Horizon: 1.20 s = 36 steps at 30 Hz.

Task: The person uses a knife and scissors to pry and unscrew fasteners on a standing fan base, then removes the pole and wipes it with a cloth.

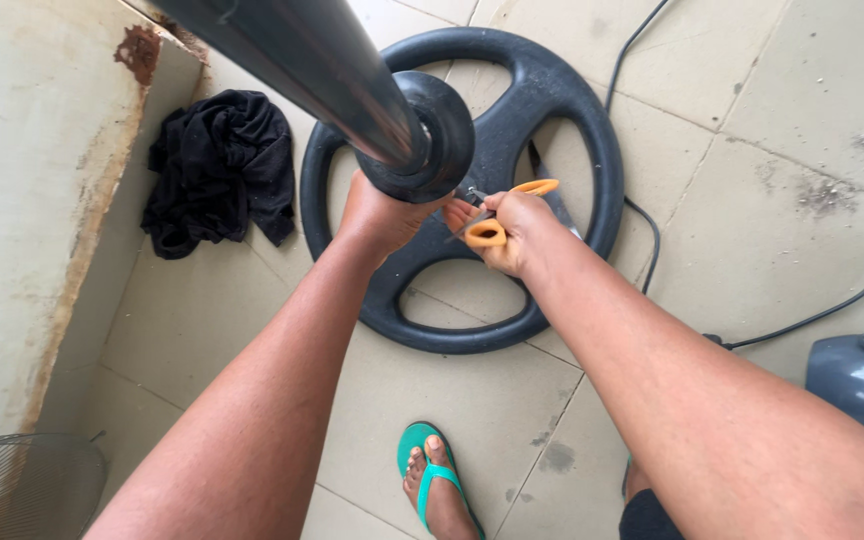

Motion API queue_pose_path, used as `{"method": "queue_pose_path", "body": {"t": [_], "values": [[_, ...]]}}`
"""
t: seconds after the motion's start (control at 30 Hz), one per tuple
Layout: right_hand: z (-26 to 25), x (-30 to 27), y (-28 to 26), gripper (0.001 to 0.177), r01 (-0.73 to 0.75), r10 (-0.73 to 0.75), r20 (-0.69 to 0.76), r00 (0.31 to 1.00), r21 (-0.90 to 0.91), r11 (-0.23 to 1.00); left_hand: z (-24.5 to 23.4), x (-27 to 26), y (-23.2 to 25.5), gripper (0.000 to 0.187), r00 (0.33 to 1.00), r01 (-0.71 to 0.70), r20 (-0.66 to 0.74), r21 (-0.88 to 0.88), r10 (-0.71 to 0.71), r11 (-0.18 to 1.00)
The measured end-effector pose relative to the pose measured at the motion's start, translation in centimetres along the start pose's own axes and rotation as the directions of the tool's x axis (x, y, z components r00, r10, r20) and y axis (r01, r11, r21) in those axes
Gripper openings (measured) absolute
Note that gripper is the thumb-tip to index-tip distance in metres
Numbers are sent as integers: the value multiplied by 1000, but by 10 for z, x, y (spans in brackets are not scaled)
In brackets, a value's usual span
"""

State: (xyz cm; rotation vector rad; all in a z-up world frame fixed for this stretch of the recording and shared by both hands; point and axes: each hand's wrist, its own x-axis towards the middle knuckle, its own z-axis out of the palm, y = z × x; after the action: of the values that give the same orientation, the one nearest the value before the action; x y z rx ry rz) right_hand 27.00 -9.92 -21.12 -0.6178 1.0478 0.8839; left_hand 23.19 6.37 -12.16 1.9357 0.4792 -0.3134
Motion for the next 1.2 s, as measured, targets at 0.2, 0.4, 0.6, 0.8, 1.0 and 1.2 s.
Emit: {"method": "queue_pose_path", "body": {"t": [0.2,0.4,0.6,0.8,1.0,1.2], "values": [[19,-15,-10,29,23,14,-62,998,567,823,-2,-2,9,25,999,52,-11,100,-51,994],[28,-37,-1,29,22,-26,-3,1000,663,749,0,-3,14,25,998,53,-21,50,-52,997],[23,-13,-7,24,0,30,-70,997,390,921,1,-5,10,26,997,75,-3,31,-75,997],[11,10,-22,21,-42,-11,-123,992,-418,908,-4,-1,0,30,998,-52,38,-77,55,996],[-1,-8,2,16,58,-355,41,934,-998,37,-9,-4,2,33,998,-28,60,-107,34,994],[-16,-33,14,27,90,-327,401,856,-737,-670,-12,-4,12,32,999,10,38,6,-10,1000]]}}
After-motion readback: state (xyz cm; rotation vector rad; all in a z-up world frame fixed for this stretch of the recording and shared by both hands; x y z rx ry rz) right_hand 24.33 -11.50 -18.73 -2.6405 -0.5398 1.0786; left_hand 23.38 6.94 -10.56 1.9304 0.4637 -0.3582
